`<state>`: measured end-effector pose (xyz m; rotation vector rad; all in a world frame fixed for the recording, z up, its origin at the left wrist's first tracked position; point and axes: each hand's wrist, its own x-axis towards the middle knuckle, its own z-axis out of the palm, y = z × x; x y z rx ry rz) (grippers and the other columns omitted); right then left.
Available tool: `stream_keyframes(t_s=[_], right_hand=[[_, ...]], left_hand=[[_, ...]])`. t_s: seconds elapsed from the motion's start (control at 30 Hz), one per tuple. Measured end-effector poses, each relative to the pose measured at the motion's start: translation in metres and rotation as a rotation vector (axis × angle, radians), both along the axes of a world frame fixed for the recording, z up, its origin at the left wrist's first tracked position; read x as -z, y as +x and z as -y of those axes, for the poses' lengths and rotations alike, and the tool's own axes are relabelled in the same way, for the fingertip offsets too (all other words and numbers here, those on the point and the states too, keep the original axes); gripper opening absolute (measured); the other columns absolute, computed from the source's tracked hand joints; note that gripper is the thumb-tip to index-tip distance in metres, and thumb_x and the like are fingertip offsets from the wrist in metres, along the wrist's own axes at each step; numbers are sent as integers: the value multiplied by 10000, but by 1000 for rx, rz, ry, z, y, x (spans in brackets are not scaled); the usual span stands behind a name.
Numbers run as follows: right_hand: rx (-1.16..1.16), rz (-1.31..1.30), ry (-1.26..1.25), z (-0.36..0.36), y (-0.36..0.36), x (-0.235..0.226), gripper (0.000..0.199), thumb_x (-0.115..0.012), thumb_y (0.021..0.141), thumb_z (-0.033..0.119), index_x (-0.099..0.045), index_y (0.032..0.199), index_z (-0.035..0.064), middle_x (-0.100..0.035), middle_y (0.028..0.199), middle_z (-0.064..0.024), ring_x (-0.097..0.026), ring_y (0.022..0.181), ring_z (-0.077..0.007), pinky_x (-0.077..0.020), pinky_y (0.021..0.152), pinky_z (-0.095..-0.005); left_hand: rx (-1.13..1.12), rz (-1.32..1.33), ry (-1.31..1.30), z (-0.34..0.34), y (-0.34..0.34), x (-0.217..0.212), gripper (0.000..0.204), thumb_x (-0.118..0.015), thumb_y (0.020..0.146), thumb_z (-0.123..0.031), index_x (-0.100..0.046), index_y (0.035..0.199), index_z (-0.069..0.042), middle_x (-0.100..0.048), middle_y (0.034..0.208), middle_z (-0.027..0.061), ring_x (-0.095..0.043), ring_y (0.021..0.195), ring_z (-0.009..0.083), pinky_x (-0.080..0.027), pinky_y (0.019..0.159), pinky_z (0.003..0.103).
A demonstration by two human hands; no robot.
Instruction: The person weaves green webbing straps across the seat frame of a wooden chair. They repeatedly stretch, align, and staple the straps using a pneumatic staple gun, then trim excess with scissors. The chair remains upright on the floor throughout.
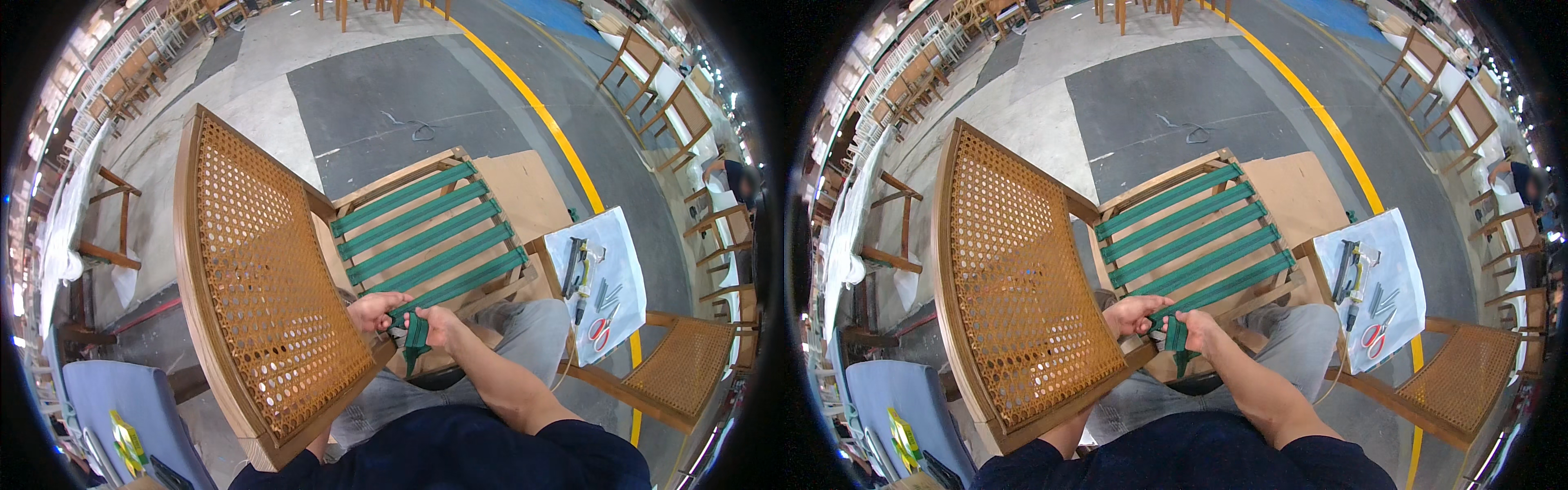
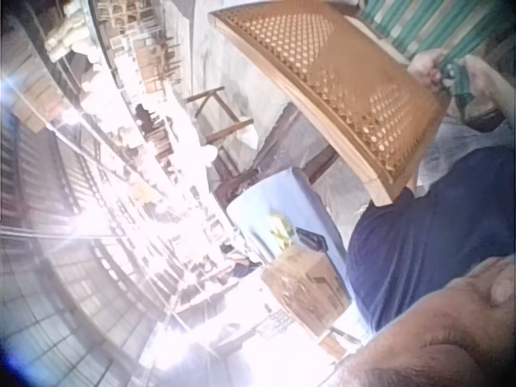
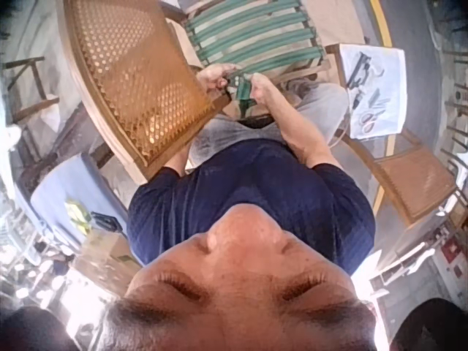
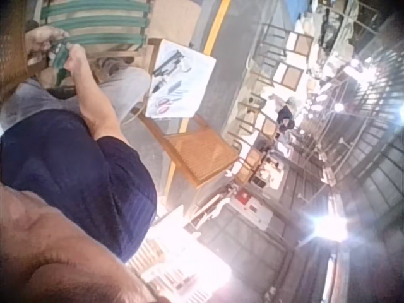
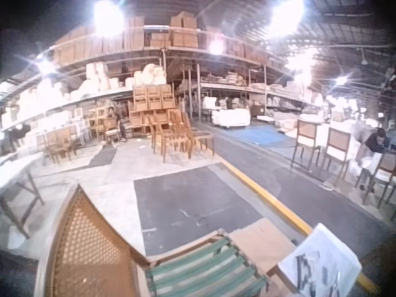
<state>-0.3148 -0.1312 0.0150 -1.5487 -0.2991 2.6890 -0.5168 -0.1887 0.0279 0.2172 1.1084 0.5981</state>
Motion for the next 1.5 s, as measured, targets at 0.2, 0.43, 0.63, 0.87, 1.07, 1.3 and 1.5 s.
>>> stream_keyframes(t_s=[0.2,0.43,0.63,0.87,1.07,1.3,1.5], right_hand=[[-106,112,135,-2,-5,-5,287,-398,1154,149,-580,1321,3,-692,1089,-121,-686,880,-259,-618,783,-463],[-156,79,259,3,-14,-14,273,-458,1129,84,-564,1355,-25,-675,1089,-138,-697,859,-260,-638,751,-425],[-91,-118,314,7,17,-6,295,-560,1099,114,-597,1360,-17,-677,1177,-141,-706,947,-254,-619,836,-407],[-351,35,1269,-24,44,-28,280,-684,1036,191,-725,1241,6,-710,1203,-87,-712,1025,-207,-586,824,-331],[-311,-77,869,-52,-36,-48,270,-657,1059,208,-718,1243,21,-744,945,-58,-683,793,-137,-536,659,-284],[-736,349,606,-81,-104,-29,267,-522,1103,148,-618,1317,19,-693,864,-60,-649,663,-164,-477,504,-306],[-296,110,476,-97,-79,15,259,-520,1086,110,-519,1302,-34,-636,1111,-113,-698,716,-208,-480,492,-339]], left_hand=[[192,-437,59,2,18,4,407,-508,1126,-284,-583,1480,-99,-685,921,47,-510,451,125,-379,394,308],[-113,-56,-123,6,6,9,331,-520,1125,-232,-620,1370,-35,-667,882,65,-485,496,116,-365,427,276],[-210,-151,129,21,24,-6,341,-501,1136,-209,-636,1393,-31,-617,703,32,-482,457,115,-394,430,274],[-376,-314,487,27,-3,-38,464,-529,1126,-376,-650,1430,-48,-552,594,-5,-480,460,90,-392,438,247],[-370,-335,504,1,-24,-27,385,-503,1136,-301,-671,1382,-58,-580,601,-6,-512,436,90,-411,415,245],[-89,-826,235,-42,-66,3,379,-553,1105,-339,-652,1302,-31,-611,669,50,-528,419,167,-432,378,340],[-150,-425,68,-67,-62,-13,368,-547,1113,-329,-665,1332,-58,-563,683,20,-477,435,118,-372,390,315]])
